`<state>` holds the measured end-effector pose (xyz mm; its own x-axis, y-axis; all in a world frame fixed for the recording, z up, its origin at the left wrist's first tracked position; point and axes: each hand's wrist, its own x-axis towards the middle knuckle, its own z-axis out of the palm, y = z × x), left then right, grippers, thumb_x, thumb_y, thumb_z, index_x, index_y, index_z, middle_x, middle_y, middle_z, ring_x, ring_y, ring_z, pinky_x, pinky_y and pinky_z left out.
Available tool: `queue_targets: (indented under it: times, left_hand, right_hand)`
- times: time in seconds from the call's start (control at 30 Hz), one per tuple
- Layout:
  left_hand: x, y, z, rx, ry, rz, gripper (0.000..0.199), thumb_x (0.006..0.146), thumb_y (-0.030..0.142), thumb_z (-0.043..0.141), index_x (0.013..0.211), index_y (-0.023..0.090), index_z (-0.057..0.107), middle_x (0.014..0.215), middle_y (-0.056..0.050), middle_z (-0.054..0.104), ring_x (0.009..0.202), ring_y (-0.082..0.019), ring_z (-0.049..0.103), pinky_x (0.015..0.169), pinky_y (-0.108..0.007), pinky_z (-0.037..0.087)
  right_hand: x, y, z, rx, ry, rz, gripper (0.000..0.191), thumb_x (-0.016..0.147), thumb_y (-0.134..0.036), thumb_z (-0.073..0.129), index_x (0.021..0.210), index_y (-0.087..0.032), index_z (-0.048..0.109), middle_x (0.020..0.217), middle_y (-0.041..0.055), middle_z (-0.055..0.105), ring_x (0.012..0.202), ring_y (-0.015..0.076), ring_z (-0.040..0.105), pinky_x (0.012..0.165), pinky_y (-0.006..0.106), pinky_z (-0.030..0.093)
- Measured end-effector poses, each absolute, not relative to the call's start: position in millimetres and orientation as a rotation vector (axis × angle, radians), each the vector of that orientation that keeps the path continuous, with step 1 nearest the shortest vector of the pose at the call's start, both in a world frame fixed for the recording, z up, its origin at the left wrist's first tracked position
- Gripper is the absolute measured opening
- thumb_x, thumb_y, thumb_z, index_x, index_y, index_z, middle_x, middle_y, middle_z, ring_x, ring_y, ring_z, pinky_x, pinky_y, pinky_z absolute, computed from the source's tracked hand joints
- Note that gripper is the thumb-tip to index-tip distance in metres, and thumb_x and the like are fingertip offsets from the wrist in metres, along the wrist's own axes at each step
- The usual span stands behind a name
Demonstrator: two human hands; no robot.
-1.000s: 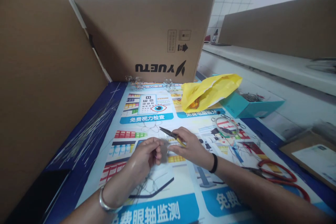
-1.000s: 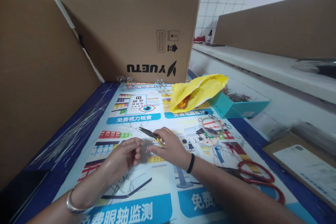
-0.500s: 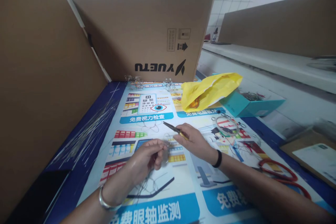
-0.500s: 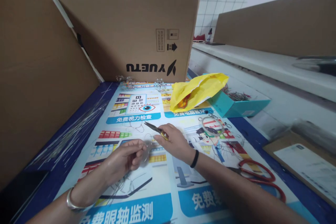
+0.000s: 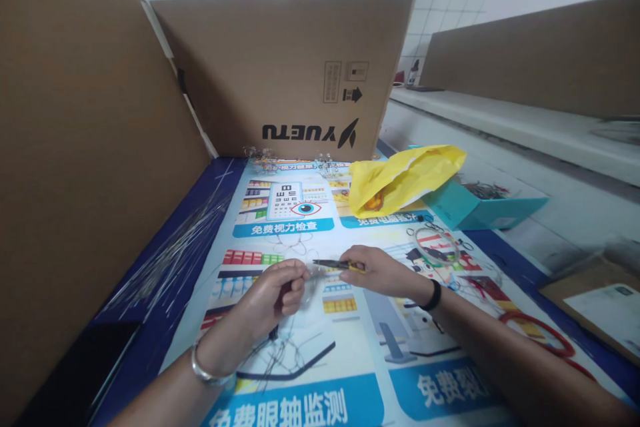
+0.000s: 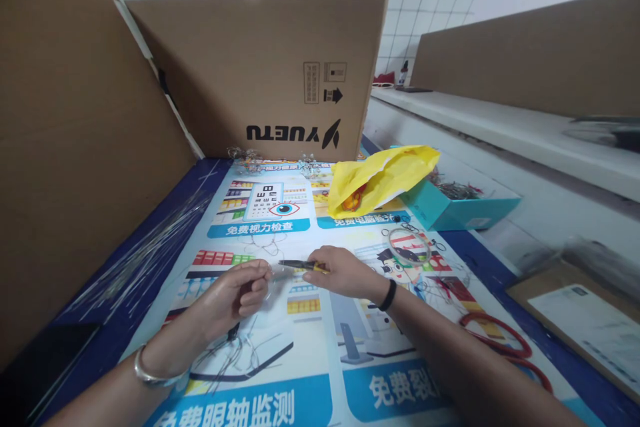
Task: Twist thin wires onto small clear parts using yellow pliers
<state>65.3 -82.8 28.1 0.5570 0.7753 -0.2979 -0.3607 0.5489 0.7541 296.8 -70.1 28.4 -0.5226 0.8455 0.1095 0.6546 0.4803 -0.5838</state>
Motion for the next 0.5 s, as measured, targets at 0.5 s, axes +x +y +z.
queue_targets:
  times: [0.5]
  left_hand:
    - [62.5,-81.3,25.6,0.667,0.646,0.683,0.005,0.074,0.016,0.055,0.069,0.014,0.054,0.050,0.005,0.038,0.037,-0.002,0.028,0.034,-0.016,0.013]
  right_hand:
    - [304.3,-67.4,42.7,-1.178,-2.269,1.085,0.026,0.081,-0.039,0.051,0.093,-0.018,0.060,0.080,0.0006,0.060,0.073,0.0146,0.053,0.064,0.024,0.041]
